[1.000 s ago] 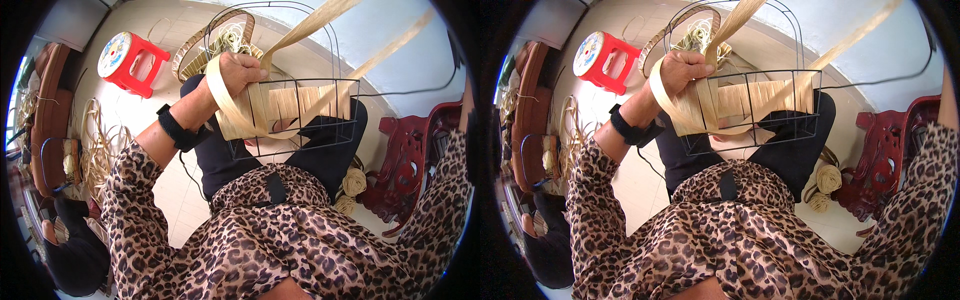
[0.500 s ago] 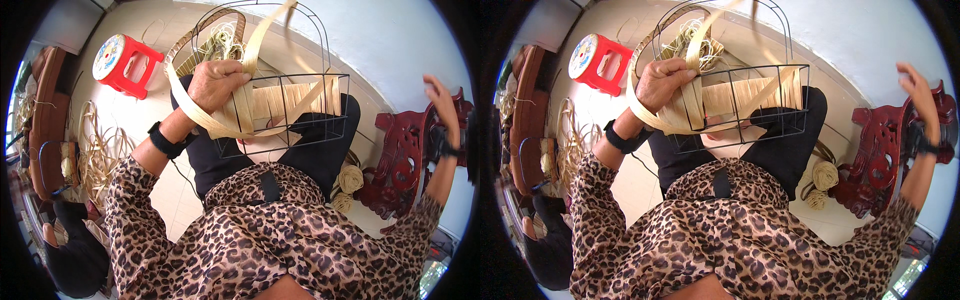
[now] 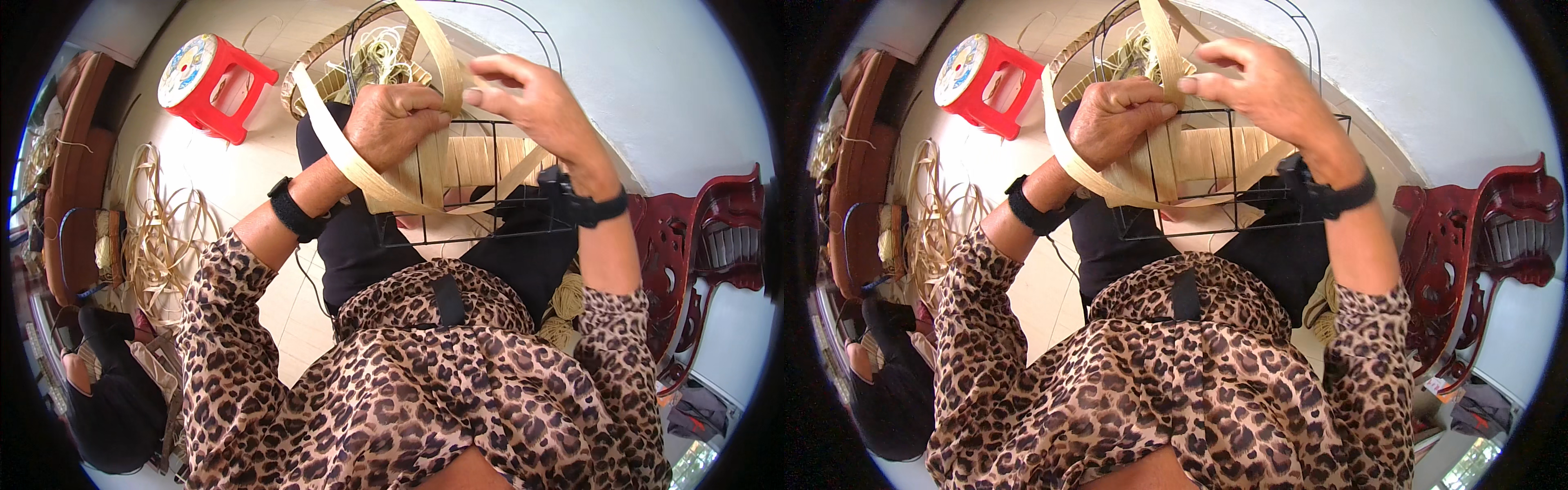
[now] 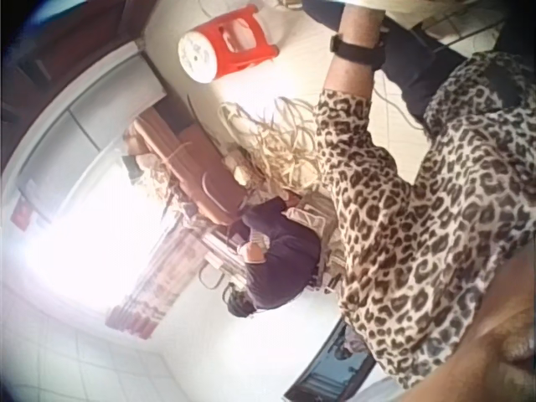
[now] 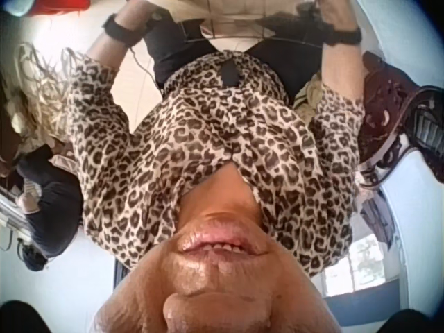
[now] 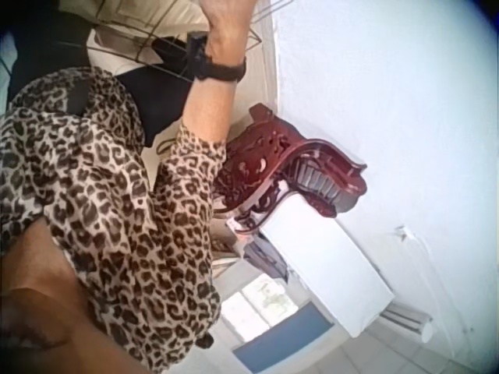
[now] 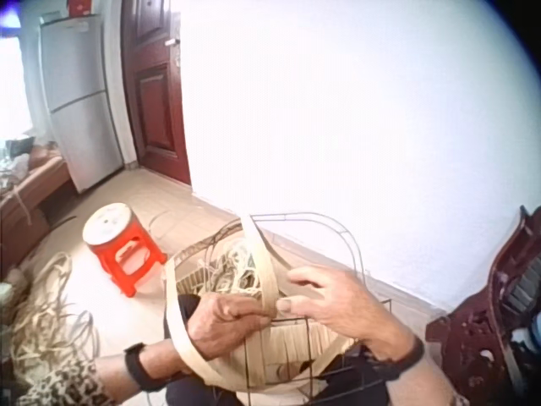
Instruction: The person weaves strips of bamboo or reed onto a black wire frame, securing the strips by hand and positioning new strips across the frame.
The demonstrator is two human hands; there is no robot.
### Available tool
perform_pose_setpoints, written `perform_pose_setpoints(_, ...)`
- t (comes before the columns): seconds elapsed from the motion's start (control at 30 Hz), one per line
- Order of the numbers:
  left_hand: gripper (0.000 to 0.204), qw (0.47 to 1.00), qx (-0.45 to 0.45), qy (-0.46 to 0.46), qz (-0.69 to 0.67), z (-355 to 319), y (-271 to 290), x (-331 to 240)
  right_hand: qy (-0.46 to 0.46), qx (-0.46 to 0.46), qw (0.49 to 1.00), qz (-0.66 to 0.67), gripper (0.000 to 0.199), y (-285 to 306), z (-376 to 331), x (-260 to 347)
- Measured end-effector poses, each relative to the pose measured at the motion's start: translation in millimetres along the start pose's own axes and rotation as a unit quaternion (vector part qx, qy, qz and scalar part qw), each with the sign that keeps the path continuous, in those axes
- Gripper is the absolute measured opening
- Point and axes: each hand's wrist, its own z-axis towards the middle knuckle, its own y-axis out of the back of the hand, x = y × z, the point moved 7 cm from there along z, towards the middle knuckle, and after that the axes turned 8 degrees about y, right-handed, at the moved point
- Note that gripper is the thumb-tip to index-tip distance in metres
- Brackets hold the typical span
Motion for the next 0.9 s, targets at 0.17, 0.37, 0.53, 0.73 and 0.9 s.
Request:
perform_pose_setpoints(0.17,0.013,0.998,-0.002,0.053,-0.03,-3,7,9,-0.019,0.042,0.97,0.237,0.024,-36,15,5)
perform_pose_setpoints(0.37,0.015,0.977,0.077,0.163,-0.115,-1,14,17,-0.027,-0.019,0.939,0.343,0.02,-30,5,7)
perform_pose_setpoints(0.53,0.012,0.985,0.114,0.129,0.014,3,8,6,-0.024,-0.036,0.918,0.393,0.02,-34,-2,16)
perform_pose_setpoints(0.73,0.012,0.981,0.12,0.141,0.058,4,4,10,-0.014,-0.047,0.926,0.374,0.019,-33,1,20)
perform_pose_setpoints(0.9,0.015,0.975,0.128,0.149,0.099,2,5,0,-0.006,-0.054,0.927,0.371,0.018,-31,3,19)
